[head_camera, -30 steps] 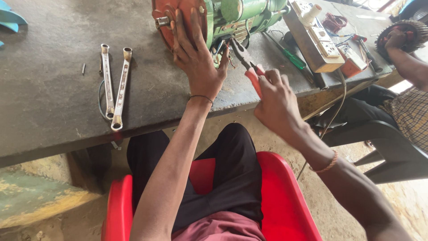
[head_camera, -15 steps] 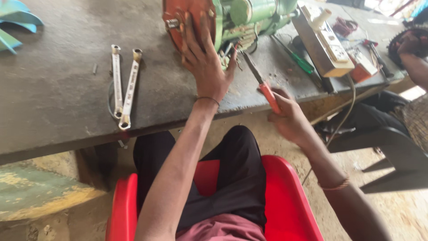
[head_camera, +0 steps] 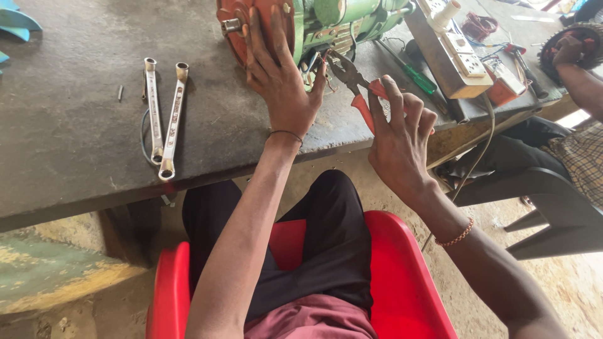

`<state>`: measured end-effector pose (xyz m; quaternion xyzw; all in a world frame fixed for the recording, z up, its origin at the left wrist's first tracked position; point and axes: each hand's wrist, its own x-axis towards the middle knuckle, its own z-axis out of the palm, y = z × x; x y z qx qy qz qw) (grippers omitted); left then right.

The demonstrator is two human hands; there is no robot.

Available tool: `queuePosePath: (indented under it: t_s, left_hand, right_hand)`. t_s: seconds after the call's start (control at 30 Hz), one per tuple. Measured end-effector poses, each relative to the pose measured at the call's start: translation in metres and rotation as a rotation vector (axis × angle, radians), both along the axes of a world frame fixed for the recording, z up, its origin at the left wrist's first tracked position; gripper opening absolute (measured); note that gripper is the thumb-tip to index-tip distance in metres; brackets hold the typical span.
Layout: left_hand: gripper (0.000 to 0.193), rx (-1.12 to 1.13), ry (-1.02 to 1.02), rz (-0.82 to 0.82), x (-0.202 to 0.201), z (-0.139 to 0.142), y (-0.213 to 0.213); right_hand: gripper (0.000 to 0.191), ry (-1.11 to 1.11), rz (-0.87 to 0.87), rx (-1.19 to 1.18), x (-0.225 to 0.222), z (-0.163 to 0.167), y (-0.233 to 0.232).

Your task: The person repairs a green electric motor by stripping wire ends with pliers and connecting them to terminals in the junction box. They repeatedly twist, insert, and adjust the wires while holding the motor steady.

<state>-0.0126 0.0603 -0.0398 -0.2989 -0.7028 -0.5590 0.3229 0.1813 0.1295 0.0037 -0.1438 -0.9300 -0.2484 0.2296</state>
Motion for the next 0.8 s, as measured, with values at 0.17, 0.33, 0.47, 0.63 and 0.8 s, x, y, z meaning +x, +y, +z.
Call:
queuePosePath:
  t_s: [0.17, 0.33, 0.47, 0.63, 0.8]
  left_hand:
    - [0.101, 0.001, 0.008, 0.001, 0.000, 0.002, -0.001]
    - [0.101, -0.017, -0.005, 0.005, 0.000, 0.002, -0.001]
    - [0.103, -0.014, -0.006, 0.014, 0.000, 0.002, 0.000]
    - [0.110, -0.006, -0.034, 0.003, 0.001, 0.004, 0.001]
    - [0.113, -0.010, -0.007, 0.023, 0.000, -0.002, 0.003]
  right_hand:
    - [0.076, -0.024, -0.014, -0.124, -0.006, 0.007, 0.003]
    - [0.049, -0.008, 0.111, -0.345, -0.008, 0.017, 0.009]
    - [0.031, -0.009, 0.193, -0.564, -0.010, 0.026, 0.015]
    - [0.029, -0.089, -0.063, -0.973, -0.015, 0.033, 0.019]
    - [0.061, 0.059, -0.018, -1.768, -0.019, 0.038, 0.022]
